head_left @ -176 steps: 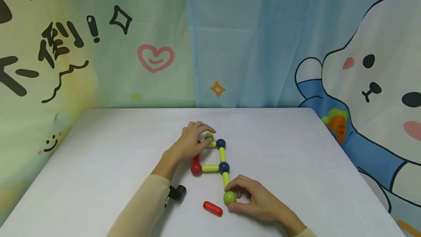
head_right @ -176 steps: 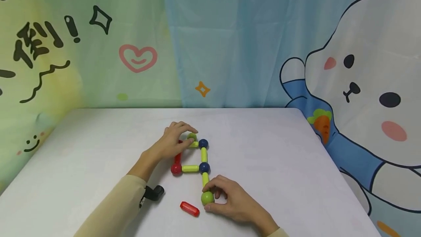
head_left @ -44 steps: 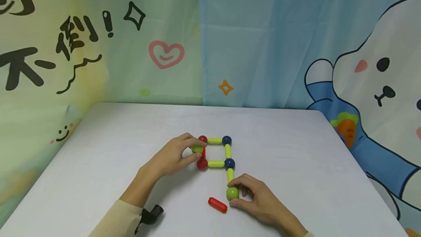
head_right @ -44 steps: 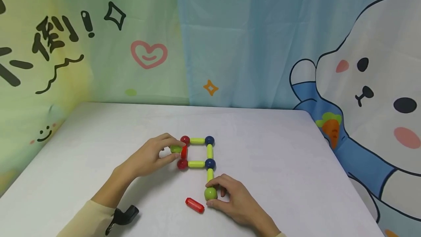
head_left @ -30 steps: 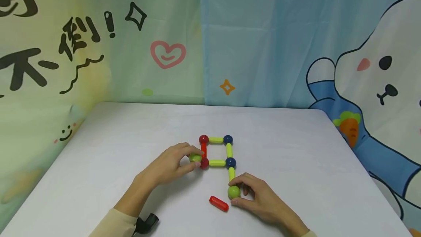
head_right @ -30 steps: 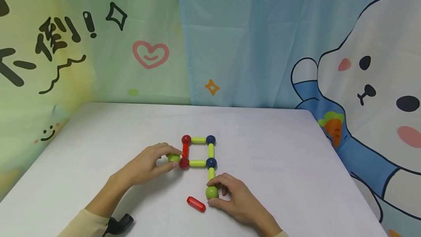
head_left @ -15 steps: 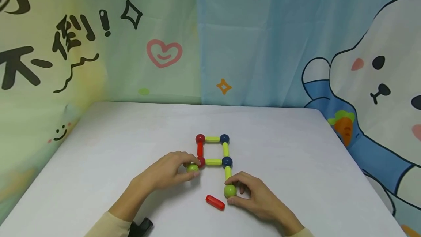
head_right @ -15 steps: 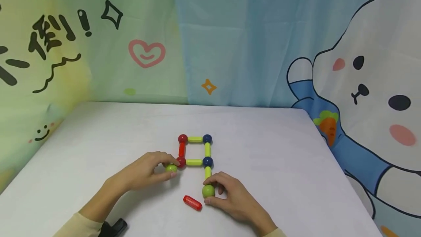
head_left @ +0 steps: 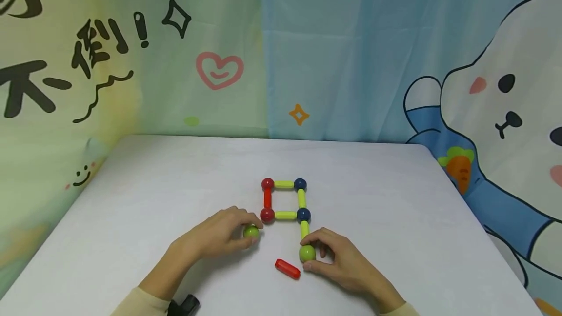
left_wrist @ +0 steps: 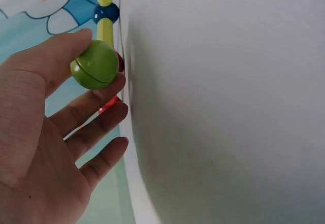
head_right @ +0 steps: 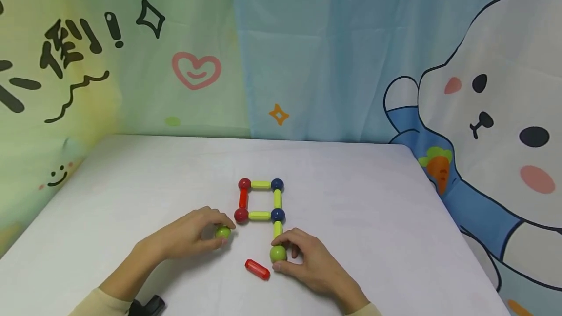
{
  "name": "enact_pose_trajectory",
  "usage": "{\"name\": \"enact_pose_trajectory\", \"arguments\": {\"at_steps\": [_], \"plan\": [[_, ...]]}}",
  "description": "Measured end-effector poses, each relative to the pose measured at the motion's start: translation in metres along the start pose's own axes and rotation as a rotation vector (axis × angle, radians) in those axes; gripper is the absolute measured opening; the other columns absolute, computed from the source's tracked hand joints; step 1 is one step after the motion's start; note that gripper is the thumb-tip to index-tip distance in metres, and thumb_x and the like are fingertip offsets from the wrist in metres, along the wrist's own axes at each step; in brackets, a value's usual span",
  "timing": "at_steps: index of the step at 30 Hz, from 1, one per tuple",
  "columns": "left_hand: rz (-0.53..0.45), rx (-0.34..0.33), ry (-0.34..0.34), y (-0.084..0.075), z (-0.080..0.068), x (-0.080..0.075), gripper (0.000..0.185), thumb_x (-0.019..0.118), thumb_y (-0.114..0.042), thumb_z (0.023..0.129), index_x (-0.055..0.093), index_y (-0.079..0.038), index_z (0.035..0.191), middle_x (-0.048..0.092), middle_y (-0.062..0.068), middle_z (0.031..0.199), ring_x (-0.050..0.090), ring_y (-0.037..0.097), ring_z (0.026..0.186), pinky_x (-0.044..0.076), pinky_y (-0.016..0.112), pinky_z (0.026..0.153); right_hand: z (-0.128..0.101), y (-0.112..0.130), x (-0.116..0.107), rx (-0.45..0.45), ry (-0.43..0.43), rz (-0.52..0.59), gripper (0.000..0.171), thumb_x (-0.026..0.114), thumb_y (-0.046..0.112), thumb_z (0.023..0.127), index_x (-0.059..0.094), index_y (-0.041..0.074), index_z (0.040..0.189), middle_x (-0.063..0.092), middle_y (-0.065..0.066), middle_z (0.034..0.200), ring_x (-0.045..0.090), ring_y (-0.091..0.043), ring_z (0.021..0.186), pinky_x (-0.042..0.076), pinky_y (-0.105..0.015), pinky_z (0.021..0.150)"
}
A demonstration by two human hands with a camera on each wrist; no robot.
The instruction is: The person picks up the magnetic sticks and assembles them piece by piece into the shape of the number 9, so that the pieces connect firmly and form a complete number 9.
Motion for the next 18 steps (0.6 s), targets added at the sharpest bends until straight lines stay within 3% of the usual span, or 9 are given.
{"name": "enact_pose_trajectory", "arguments": {"at_steps": [7,18], "plan": [[0.034,0.012,-0.004,0.0003,-0.0017,0.002,0.022,0.067,-0.032,0.085,0.064,-0.035,0.107,0.053,-0.019,0.086,0.05,0.012,0.086,0.042,0.029,0.075,-0.0001,-0.0008,0.0011,0.006,-0.006,0.013,0.039,0.074,0.042,0.078,0.059,0.033,0.113,0.055,0.016,0.096,0.052,-0.009,0.081,0.044,-0.021,0.07],[0.074,0.043,-0.039,-0.0001,-0.0031,0.0053,0.027,0.07,-0.031,0.084,0.063,-0.036,0.109,0.053,-0.015,0.099,0.044,0.008,0.093,0.041,0.034,0.08,-0.0009,-0.0011,0.0005,0.005,-0.008,0.018,0.039,0.073,0.042,0.079,0.059,0.032,0.113,0.055,0.016,0.095,0.052,-0.01,0.082,0.044,-0.022,0.069]]}}
Point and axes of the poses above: each hand's wrist, its own z-axis towards the middle knuckle, its own x-axis out of the palm, y = z × x, the point moved 2 cm from there along z, towards the middle knuckle
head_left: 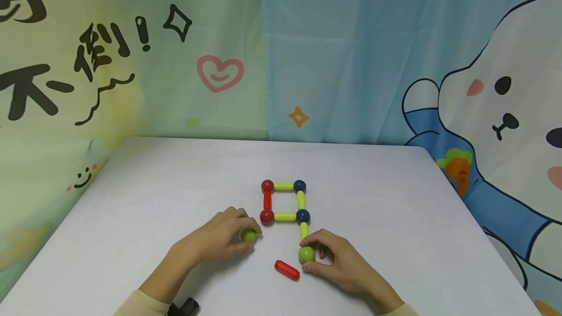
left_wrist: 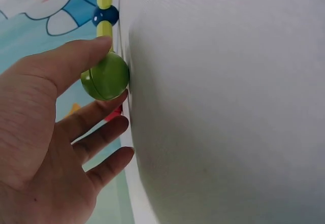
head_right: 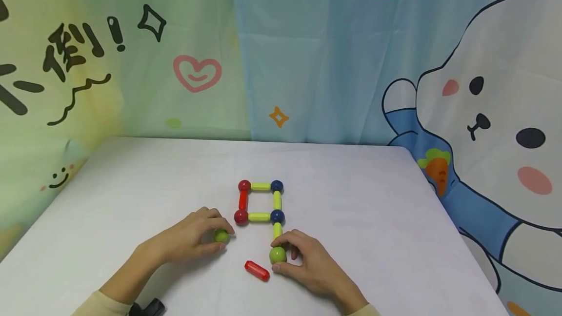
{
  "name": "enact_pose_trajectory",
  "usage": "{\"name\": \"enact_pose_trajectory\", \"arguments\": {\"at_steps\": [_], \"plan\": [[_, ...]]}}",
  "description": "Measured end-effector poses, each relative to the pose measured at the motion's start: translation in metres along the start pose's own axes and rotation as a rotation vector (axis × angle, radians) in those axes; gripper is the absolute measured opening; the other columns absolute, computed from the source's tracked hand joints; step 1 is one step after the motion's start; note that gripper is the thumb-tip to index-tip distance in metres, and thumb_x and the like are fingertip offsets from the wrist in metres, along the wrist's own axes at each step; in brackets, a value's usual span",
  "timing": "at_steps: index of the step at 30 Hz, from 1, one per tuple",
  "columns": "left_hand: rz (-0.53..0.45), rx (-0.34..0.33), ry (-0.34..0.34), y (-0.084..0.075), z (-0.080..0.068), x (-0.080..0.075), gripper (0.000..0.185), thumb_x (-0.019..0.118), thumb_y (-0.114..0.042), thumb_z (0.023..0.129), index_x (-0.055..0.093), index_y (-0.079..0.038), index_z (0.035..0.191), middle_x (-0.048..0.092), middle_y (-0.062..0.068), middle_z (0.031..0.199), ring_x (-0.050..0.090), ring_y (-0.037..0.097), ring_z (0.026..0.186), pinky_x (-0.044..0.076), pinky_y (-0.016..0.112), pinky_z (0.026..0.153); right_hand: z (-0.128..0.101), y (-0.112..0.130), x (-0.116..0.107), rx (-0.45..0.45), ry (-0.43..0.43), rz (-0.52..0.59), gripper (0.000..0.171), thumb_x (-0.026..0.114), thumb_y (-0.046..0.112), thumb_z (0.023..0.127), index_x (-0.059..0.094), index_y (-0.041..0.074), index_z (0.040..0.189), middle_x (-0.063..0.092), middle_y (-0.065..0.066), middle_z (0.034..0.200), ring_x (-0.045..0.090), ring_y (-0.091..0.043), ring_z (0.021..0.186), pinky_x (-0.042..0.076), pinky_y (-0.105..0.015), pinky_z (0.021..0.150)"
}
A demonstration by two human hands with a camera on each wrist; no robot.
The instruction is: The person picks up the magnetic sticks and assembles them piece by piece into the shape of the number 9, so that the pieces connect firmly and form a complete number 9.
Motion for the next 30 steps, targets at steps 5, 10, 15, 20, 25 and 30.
{"name": "enact_pose_trajectory", "arguments": {"at_steps": [5,10,15,20,25,30], "plan": [[0.002,-0.017,0.019,0.0,-0.001,0.001,0.032,0.07,-0.034,0.083,0.062,-0.038,0.114,0.054,-0.014,0.105,0.044,0.008,0.099,0.041,0.036,0.085,-0.001,0.0,0.001,0.02,0.011,0.002,0.038,0.073,0.044,0.079,0.059,0.033,0.113,0.055,0.016,0.096,0.052,-0.01,0.082,0.044,-0.021,0.07],[0.018,-0.026,0.007,-0.002,0.0,-0.003,0.036,0.07,-0.039,0.082,0.061,-0.037,0.117,0.054,-0.012,0.111,0.044,0.01,0.106,0.04,0.038,0.09,0.001,0.0,0.001,-0.004,0.002,-0.01,0.038,0.072,0.044,0.079,0.059,0.033,0.113,0.055,0.016,0.095,0.052,-0.009,0.082,0.044,-0.021,0.07],[0.024,-0.02,-0.033,-0.003,0.002,-0.006,0.043,0.072,-0.044,0.08,0.06,-0.036,0.12,0.053,-0.014,0.115,0.042,0.012,0.112,0.038,0.043,0.092,0.003,0.0,0.0,-0.041,-0.016,-0.025,0.039,0.072,0.045,0.079,0.059,0.032,0.114,0.055,0.016,0.095,0.051,-0.009,0.081,0.044,-0.022,0.069],[0.015,0.002,-0.062,-0.005,0.002,-0.005,0.047,0.071,-0.047,0.079,0.058,-0.035,0.123,0.051,-0.014,0.118,0.04,0.011,0.114,0.036,0.043,0.092,0.003,0.0,0.0,-0.045,-0.01,-0.023,0.039,0.072,0.043,0.079,0.059,0.031,0.114,0.055,0.015,0.095,0.051,-0.009,0.081,0.044,-0.022,0.069],[0.015,0.015,-0.095,-0.01,0.003,-0.005,0.049,0.07,-0.051,0.079,0.056,-0.036,0.123,0.047,-0.015,0.12,0.038,0.01,0.115,0.034,0.042,0.092,0.003,0.0,0.0,-0.008,-0.001,-0.018,0.039,0.073,0.044,0.079,0.059,0.033,0.113,0.055,0.016,0.095,0.052,-0.009,0.081,0.044,-0.022,0.07],[0.012,0.032,-0.09,-0.019,0.004,-0.006,0.049,0.07,-0.052,0.079,0.057,-0.034,0.122,0.048,-0.015,0.119,0.038,0.009,0.115,0.032,0.039,0.091,0.002,0.0,0.001,0.006,-0.001,-0.011,0.038,0.073,0.043,0.078,0.06,0.033,0.112,0.055,0.016,0.095,0.052,-0.009,0.081,0.044,-0.021,0.069]]}}
Point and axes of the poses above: each hand's wrist, its own z-axis towards the middle knuckle, its own x-axis out of the palm, y = z × x, the point moved 2 cm from there along z, towards the middle knuckle
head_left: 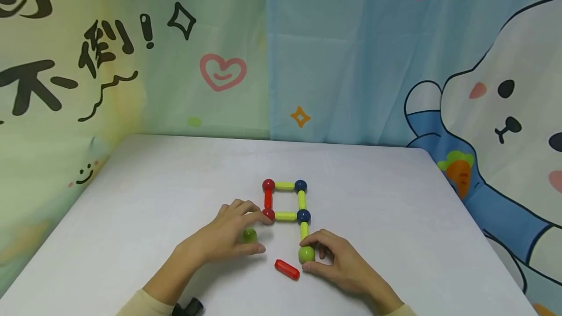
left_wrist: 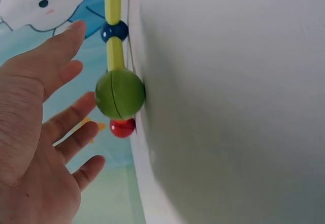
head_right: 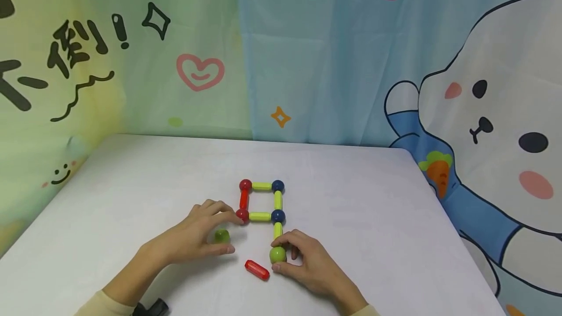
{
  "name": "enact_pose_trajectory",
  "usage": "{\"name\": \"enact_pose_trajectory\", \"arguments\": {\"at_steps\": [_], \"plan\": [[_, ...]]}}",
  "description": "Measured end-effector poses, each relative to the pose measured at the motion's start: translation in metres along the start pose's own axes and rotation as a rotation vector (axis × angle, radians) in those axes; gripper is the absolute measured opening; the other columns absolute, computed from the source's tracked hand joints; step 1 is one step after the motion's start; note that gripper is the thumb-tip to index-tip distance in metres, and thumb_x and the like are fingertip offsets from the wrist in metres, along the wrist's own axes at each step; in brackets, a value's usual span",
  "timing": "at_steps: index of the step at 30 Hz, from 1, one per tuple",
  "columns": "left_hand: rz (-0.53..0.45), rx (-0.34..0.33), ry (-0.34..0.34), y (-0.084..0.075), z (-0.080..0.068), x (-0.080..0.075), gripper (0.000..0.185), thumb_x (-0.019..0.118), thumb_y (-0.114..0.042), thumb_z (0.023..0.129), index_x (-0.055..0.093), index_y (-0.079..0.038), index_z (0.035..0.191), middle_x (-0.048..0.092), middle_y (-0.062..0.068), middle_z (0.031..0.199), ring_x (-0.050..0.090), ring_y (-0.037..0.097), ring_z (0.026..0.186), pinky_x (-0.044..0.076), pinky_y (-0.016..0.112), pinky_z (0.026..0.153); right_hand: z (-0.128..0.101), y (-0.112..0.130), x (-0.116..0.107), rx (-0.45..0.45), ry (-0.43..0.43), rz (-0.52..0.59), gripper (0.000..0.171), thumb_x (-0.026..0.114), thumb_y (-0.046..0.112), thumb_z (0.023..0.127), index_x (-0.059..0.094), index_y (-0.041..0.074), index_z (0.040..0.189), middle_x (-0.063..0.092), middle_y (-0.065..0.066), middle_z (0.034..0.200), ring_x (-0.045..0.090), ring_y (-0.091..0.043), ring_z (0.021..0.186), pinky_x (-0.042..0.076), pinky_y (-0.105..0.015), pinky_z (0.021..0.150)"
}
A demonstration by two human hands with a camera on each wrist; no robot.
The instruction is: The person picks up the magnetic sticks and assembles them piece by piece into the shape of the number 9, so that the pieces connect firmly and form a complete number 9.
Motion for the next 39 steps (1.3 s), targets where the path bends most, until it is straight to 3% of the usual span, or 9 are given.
{"name": "enact_pose_trajectory", "arguments": {"at_steps": [19,27,39], "plan": [[0.136,0.121,0.039,-0.025,0.01,0.009,0.043,0.073,-0.047,0.078,0.062,-0.032,0.117,0.055,-0.015,0.118,0.039,0.012,0.116,0.034,0.044,0.09,-0.003,0.0,-0.004,-0.027,0.001,0.003,0.038,0.072,0.043,0.079,0.059,0.032,0.113,0.056,0.015,0.096,0.052,-0.011,0.081,0.044,-0.022,0.07],[0.175,0.141,0.076,-0.03,0.012,0.017,0.039,0.072,-0.047,0.078,0.064,-0.033,0.113,0.057,-0.011,0.114,0.041,0.014,0.116,0.033,0.043,0.091,-0.002,-0.001,0.0,-0.063,0.006,0.023,0.038,0.073,0.039,0.08,0.058,0.03,0.114,0.056,0.016,0.098,0.052,-0.01,0.081,0.044,-0.022,0.07],[0.171,0.15,0.127,-0.034,0.017,0.027,0.039,0.072,-0.053,0.076,0.066,-0.034,0.11,0.059,-0.018,0.104,0.044,0.009,0.109,0.033,0.043,0.091,-0.004,-0.003,-0.004,-0.095,-0.011,0.017,0.038,0.073,0.037,0.08,0.059,0.028,0.115,0.057,0.015,0.098,0.053,-0.011,0.08,0.045,-0.022,0.068]]}}
Point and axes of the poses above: each hand's wrist, its own z-axis towards the middle knuckle, its own x-axis out of the palm, y = z × x, the point moved 2 cm from there along z, towards the middle knuckle
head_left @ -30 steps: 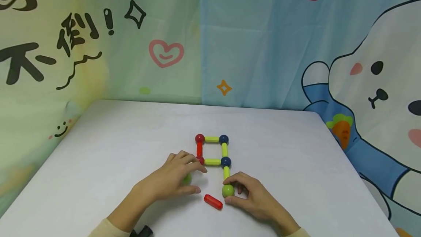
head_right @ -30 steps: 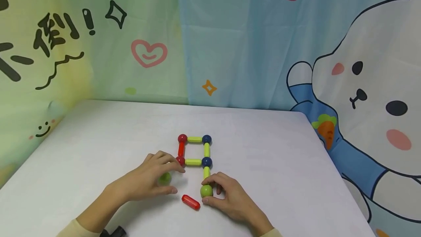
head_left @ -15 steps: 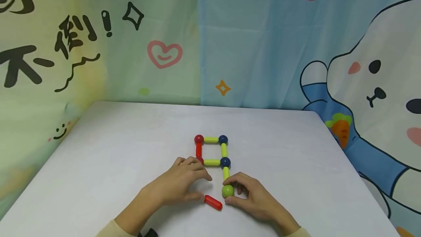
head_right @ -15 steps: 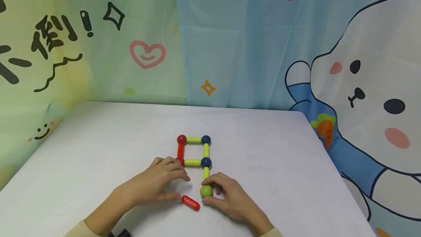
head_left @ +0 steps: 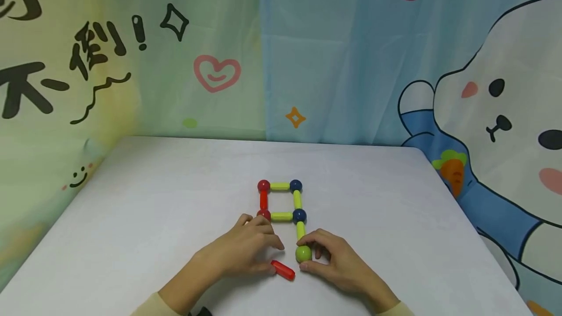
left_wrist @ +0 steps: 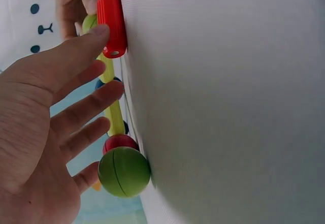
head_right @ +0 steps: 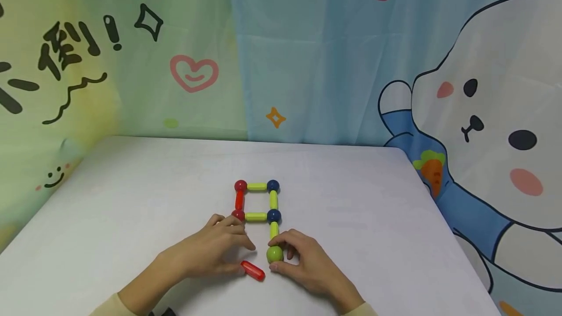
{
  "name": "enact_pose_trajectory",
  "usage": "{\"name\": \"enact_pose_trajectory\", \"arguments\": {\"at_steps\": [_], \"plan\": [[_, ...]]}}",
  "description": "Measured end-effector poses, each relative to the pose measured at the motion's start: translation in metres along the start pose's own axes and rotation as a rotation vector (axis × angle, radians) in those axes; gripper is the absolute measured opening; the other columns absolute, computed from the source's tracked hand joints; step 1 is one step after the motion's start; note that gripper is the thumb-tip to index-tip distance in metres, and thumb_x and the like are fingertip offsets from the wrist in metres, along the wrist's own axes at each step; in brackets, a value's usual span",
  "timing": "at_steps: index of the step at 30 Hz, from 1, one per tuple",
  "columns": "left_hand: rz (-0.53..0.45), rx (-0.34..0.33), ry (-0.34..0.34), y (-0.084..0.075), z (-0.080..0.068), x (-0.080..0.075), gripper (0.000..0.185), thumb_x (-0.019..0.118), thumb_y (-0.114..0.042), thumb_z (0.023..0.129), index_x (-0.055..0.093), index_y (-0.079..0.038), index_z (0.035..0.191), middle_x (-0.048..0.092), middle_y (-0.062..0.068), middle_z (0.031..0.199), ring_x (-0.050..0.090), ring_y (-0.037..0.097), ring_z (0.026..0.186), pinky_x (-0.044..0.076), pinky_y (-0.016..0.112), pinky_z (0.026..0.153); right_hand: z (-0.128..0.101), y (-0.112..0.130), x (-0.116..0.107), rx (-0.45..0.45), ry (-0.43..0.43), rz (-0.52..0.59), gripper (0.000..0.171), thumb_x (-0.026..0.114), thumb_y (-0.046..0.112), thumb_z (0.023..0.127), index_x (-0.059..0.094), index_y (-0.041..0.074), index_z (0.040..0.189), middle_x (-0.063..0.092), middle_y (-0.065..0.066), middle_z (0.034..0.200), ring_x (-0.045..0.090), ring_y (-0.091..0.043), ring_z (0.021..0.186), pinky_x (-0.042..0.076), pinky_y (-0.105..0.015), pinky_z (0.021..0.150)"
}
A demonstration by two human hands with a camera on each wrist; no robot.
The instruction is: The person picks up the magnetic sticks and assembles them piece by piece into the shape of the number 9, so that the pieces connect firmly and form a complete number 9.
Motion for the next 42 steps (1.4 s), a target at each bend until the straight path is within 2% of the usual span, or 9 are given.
{"name": "enact_pose_trajectory", "arguments": {"at_steps": [10,14,18,23,31,36,42], "plan": [[-0.002,0.023,0.052,-0.0033,0.0035,0.0068,0.034,0.073,-0.05,0.077,0.066,-0.035,0.107,0.057,-0.019,0.099,0.046,0.006,0.103,0.033,0.04,0.088,-0.0021,-0.0002,-0.0002,0.034,0.009,0.019,0.039,0.074,0.037,0.08,0.06,0.029,0.114,0.056,0.015,0.096,0.053,-0.011,0.079,0.045,-0.022,0.067],[-0.006,0.013,0.075,-0.0044,0.0047,0.0061,0.031,0.073,-0.048,0.077,0.066,-0.037,0.104,0.057,-0.02,0.096,0.046,0.005,0.101,0.033,0.04,0.087,-0.0025,0.0002,0.0,0.037,0.005,0.017,0.039,0.074,0.038,0.08,0.06,0.029,0.114,0.056,0.015,0.096,0.053,-0.011,0.08,0.044,-0.022,0.067],[-0.018,0.008,0.08,-0.0047,0.004,0.0051,0.027,0.075,-0.046,0.076,0.067,-0.039,0.101,0.057,-0.02,0.094,0.046,0.005,0.099,0.033,0.04,0.087,-0.0014,0.0004,0.0002,0.034,0.008,0.016,0.039,0.073,0.038,0.08,0.059,0.029,0.115,0.056,0.015,0.097,0.053,-0.012,0.079,0.045,-0.022,0.067],[-0.049,0.032,0.086,-0.0049,0.0047,0.0065,0.025,0.075,-0.045,0.076,0.067,-0.041,0.099,0.056,-0.021,0.092,0.046,0.005,0.098,0.032,0.039,0.086,-0.002,0.0001,-0.0012,0.037,0.009,0.006,0.039,0.073,0.039,0.08,0.059,0.029,0.115,0.057,0.015,0.097,0.053,-0.012,0.079,0.044,-0.022,0.067],[-0.052,0.084,0.057,-0.0065,0.0062,0.0082,0.019,0.075,-0.042,0.078,0.066,-0.041,0.095,0.053,-0.024,0.086,0.045,0.003,0.095,0.032,0.035,0.082,-0.0031,0.001,-0.0023,-0.003,0.005,0.005,0.036,0.072,0.034,0.083,0.059,0.027,0.116,0.057,0.013,0.099,0.053,-0.012,0.079,0.045,-0.022,0.066],[-0.071,0.056,0.054,-0.0053,0.0043,0.0074,0.017,0.076,-0.037,0.078,0.065,-0.039,0.091,0.052,-0.027,0.081,0.045,0.002,0.092,0.032,0.035,0.081,-0.0011,0.0008,-0.0011,-0.06,0.002,0.015,0.037,0.071,0.03,0.084,0.059,0.024,0.118,0.058,0.011,0.1,0.053,-0.012,0.08,0.045,-0.023,0.066],[-0.074,0.028,0.026,-0.0025,0.0039,0.0051,0.017,0.074,-0.037,0.08,0.064,-0.037,0.093,0.054,-0.028,0.082,0.045,0.004,0.091,0.032,0.038,0.084,-0.0006,0.0001,-0.003,-0.046,-0.005,0.03,0.037,0.072,0.031,0.083,0.059,0.024,0.117,0.058,0.012,0.099,0.054,-0.012,0.08,0.045,-0.023,0.066]]}}
Point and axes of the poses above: each hand's wrist, its own z-axis towards the middle knuckle, its own x-axis out of the palm, y = z × x, the point moved 2 cm from there along z, towards the middle knuckle
